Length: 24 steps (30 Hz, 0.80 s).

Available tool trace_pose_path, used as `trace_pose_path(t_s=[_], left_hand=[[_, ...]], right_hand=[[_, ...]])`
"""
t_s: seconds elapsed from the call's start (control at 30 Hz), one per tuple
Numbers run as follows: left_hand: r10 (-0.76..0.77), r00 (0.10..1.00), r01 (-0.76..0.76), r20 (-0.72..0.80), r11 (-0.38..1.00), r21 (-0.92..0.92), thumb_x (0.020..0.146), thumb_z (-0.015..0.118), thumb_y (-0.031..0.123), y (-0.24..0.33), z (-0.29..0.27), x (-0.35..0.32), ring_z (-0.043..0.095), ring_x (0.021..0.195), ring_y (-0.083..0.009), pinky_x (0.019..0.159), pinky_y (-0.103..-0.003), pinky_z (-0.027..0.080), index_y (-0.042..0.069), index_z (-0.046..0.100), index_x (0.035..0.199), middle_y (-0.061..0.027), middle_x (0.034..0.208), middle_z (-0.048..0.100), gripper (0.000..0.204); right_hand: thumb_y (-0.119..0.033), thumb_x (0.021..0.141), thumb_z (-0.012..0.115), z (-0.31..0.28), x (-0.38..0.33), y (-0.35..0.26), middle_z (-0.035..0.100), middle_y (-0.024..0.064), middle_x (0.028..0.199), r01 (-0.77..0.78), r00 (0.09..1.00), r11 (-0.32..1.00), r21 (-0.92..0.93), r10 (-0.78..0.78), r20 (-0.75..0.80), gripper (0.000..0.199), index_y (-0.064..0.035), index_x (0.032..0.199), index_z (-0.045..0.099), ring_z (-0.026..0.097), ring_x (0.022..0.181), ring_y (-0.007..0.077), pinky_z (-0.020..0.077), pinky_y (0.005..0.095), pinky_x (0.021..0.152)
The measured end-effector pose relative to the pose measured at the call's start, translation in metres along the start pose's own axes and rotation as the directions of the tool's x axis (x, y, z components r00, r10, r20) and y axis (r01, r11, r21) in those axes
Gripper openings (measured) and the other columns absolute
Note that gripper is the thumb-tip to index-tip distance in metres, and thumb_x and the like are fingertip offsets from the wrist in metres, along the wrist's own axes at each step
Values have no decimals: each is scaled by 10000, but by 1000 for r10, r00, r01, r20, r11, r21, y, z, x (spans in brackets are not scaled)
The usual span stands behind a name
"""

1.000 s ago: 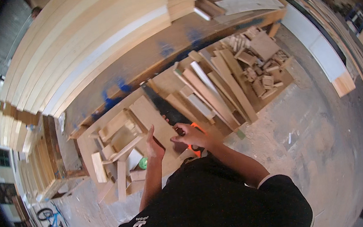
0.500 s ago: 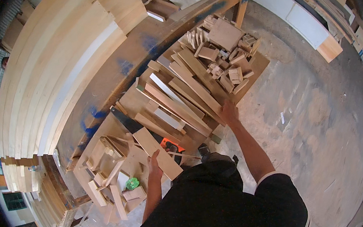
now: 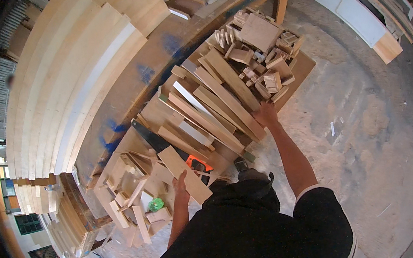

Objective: The person fits various wooden boards and components together on a workbench, checking their alignment and sawing one board to a shorter length.

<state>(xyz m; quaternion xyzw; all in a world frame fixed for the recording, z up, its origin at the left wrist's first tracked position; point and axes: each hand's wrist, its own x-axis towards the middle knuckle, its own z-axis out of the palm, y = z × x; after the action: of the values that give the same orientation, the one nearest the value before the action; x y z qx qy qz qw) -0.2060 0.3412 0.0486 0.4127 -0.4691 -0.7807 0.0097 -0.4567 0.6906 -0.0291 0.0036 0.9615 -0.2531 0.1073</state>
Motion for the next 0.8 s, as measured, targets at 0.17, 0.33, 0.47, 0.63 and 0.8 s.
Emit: trace_pose_path(t_s=[0.17,0.33,0.47,0.63,0.8], left_hand=[[-13,999,14,-49,1000,27,837,618,81,3,6,3,674,771,-288,679,-402,565,-32,507,1133,-186,941,659,335],[-15,1000,14,16,1000,28,831,635,100,6,6,12,673,777,-299,684,-410,566,-26,485,1155,-176,947,652,379],[-23,999,25,-39,998,55,826,642,115,15,24,10,665,785,-307,703,-423,565,-3,477,1170,-161,955,637,399],[-63,995,66,-74,997,49,835,677,216,21,47,13,637,899,-307,760,-448,553,28,467,1193,-160,1048,602,456],[-35,993,55,117,982,-179,830,666,482,12,64,31,567,1071,-305,853,-475,514,40,417,1253,-158,1219,522,662]], right_hand=[[-130,786,692,-5,-7,-5,609,250,906,96,990,984,148,-79,-118,458,-20,1144,428,609,865,401,454,470,695],[-45,796,637,-39,-25,-43,615,228,883,227,951,970,91,-200,-235,415,-36,1151,421,609,789,427,462,469,638],[-39,774,640,-48,-54,-68,613,233,889,305,936,930,206,-252,-245,394,-50,1113,440,594,836,442,464,477,658],[-101,750,722,-28,-111,-106,502,103,709,347,929,698,627,-348,-126,367,-53,997,455,518,637,176,425,336,590],[-186,776,741,-25,-152,-143,449,72,709,82,924,616,783,-341,171,398,-50,1002,443,434,652,115,393,301,585]])
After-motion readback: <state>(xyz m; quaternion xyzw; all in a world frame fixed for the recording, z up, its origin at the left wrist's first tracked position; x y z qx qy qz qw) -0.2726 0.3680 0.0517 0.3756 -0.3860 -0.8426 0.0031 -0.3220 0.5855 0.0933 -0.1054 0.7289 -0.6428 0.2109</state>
